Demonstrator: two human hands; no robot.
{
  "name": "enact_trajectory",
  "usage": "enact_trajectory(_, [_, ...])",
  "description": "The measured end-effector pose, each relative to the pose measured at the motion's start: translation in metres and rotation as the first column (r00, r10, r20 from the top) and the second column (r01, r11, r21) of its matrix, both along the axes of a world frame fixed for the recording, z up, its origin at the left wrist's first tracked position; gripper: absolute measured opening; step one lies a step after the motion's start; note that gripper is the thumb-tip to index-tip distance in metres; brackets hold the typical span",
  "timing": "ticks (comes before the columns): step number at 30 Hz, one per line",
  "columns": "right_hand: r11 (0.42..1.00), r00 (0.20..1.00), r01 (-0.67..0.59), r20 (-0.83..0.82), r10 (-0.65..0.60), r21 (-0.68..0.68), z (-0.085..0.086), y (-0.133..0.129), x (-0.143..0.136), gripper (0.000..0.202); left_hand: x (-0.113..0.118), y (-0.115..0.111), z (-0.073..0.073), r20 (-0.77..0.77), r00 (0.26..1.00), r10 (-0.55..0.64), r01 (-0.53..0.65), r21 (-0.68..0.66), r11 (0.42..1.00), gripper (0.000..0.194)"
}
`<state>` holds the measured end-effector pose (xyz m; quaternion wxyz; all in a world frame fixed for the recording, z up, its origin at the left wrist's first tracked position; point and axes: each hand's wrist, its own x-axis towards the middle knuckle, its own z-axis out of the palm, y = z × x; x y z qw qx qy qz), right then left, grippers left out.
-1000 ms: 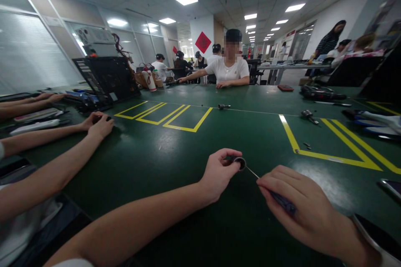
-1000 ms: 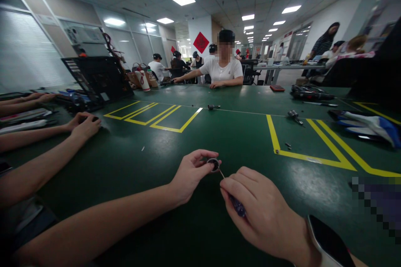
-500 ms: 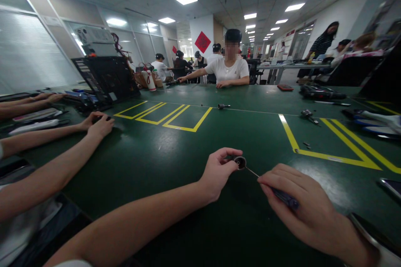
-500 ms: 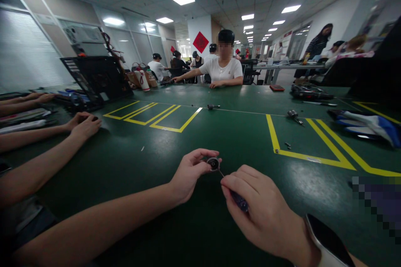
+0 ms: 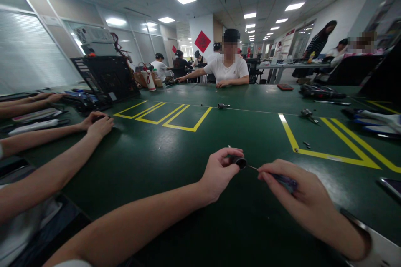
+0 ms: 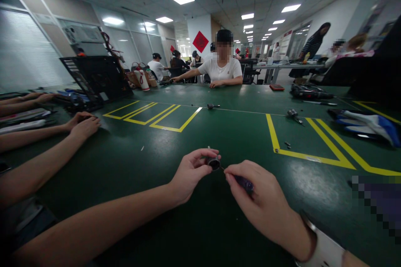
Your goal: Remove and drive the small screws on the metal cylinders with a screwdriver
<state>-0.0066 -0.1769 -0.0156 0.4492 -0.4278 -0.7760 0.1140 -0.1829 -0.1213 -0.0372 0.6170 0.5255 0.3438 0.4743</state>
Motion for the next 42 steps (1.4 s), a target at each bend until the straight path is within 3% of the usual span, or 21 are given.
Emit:
enact_trajectory(3, [0.964, 0.947, 0.027, -0.301, -0.108, -0.263, -0.002, 0.007, 0.001, 0.018, -0.001, 0.001, -0.002, -0.026, 1.000, -0.010, 0.010, 0.021, 1.000, 0.026])
enact_trajectory(5, [0.913, 0.835, -0.037, -0.514, -0.195, -0.407, -0.003, 0.013, 0.001, 0.026, -0.002, 0.002, -0.002, -0.047, 0.999, -0.013, 0.015, 0.027, 1.000, 0.027])
enact_trajectory(8, [0.852, 0.670, -0.152, -0.686, -0.284, -0.501, -0.008, 0.018, 0.000, 0.029, -0.001, 0.002, -0.002, -0.077, 0.997, 0.023, -0.023, 0.013, 1.000, 0.026])
enact_trajectory(10, [0.847, 0.630, -0.171, -0.717, -0.298, -0.503, -0.013, 0.019, -0.001, 0.027, 0.000, 0.003, -0.001, -0.087, 0.995, 0.058, -0.058, -0.003, 0.998, 0.024])
enact_trajectory(12, [0.876, 0.653, -0.134, -0.706, -0.273, -0.464, -0.018, 0.019, 0.000, 0.026, 0.001, 0.003, 0.000, -0.085, 0.994, 0.069, -0.071, -0.013, 0.997, 0.024])
enact_trajectory(15, [0.921, 0.760, -0.052, -0.613, -0.214, -0.387, -0.021, 0.015, 0.001, 0.026, 0.001, 0.003, -0.001, -0.076, 0.995, 0.058, -0.059, -0.010, 0.998, 0.027])
enact_trajectory(20, [0.929, 0.888, 0.009, -0.424, -0.177, -0.369, -0.014, 0.009, 0.001, 0.028, -0.002, 0.007, -0.007, -0.109, 0.994, -0.003, 0.013, 0.093, 0.996, 0.030])
enact_trajectory(24, [0.950, 0.884, 0.089, -0.415, -0.214, -0.301, -0.022, 0.016, 0.013, 0.025, -0.009, 0.015, -0.012, -0.361, 0.930, -0.069, 0.185, 0.299, 0.936, 0.035])
enact_trajectory(27, [0.947, 0.855, 0.135, -0.449, -0.260, -0.292, -0.036, 0.025, 0.025, 0.022, -0.014, 0.019, -0.009, -0.593, 0.805, -0.026, 0.345, 0.432, 0.833, 0.038])
enact_trajectory(30, [0.932, 0.830, 0.153, -0.469, -0.302, -0.330, -0.047, 0.031, 0.031, 0.020, -0.016, 0.019, -0.005, -0.659, 0.752, 0.030, 0.398, 0.489, 0.777, 0.039])
enact_trajectory(34, [0.919, 0.839, 0.146, -0.446, -0.311, -0.367, -0.047, 0.031, 0.027, 0.022, -0.016, 0.021, -0.008, -0.631, 0.773, 0.068, 0.344, 0.506, 0.791, 0.037])
enact_trajectory(42, [0.878, 0.834, 0.135, -0.426, -0.351, -0.459, -0.041, 0.028, 0.019, 0.023, -0.008, 0.023, -0.016, -0.459, 0.888, -0.017, 0.217, 0.386, 0.897, 0.031])
